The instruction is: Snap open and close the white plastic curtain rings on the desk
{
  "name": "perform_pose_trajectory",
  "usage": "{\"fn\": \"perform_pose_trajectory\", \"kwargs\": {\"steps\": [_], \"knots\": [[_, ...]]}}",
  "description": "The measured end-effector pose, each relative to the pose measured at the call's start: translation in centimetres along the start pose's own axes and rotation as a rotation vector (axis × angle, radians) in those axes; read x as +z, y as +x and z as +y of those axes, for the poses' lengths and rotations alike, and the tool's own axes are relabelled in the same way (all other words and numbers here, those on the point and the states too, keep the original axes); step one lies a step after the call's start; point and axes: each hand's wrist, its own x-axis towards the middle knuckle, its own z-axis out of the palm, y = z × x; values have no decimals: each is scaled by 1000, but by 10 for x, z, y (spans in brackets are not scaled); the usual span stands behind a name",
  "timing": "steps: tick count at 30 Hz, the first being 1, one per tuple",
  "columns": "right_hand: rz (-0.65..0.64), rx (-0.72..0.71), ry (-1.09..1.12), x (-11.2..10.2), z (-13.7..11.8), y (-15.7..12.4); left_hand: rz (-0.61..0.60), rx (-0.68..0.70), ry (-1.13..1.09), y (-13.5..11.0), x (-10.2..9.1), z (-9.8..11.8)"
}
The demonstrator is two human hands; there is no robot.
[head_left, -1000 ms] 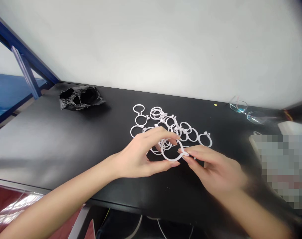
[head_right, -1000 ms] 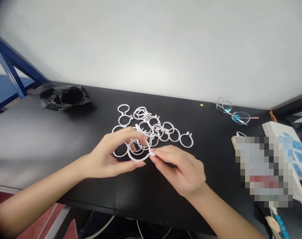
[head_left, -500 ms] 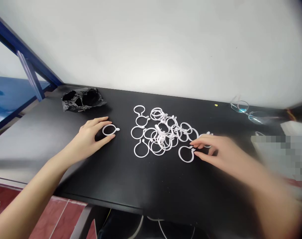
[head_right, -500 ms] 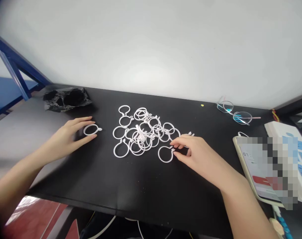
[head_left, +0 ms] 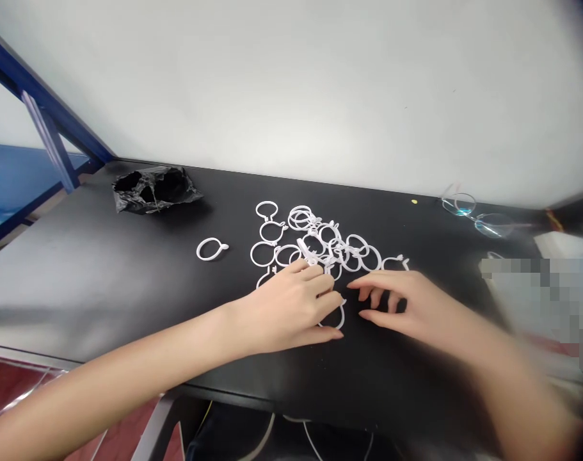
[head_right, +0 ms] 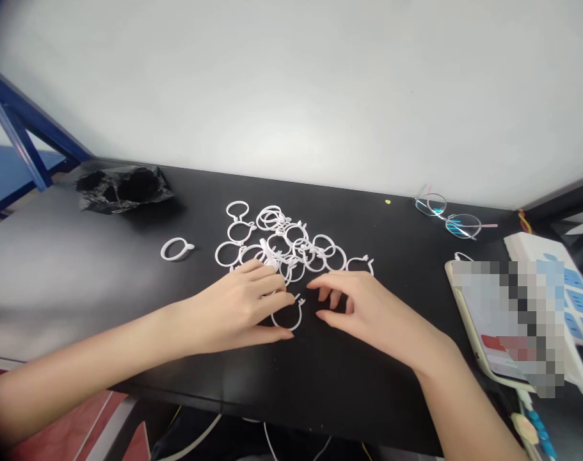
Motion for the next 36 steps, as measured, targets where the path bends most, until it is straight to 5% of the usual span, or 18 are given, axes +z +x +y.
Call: {"fn": "perform_pose_trajectory", "kwargs": {"steps": [4, 11, 16, 22, 36], "knots": [[-62, -44, -7, 15, -12, 7, -18, 93, -23, -4, 13, -4], [-35, -89, 84, 17, -14, 7, 76, 8, -95, -13, 12, 0], [222, -270, 113, 18, -23, 3, 328, -122, -151, -12, 11, 2], [544, -480, 77, 31, -36, 0, 424, -119, -334, -13, 8, 6], [646, -447, -49, 43, -49, -12, 419, -12, -606, -13, 0, 10]]}}
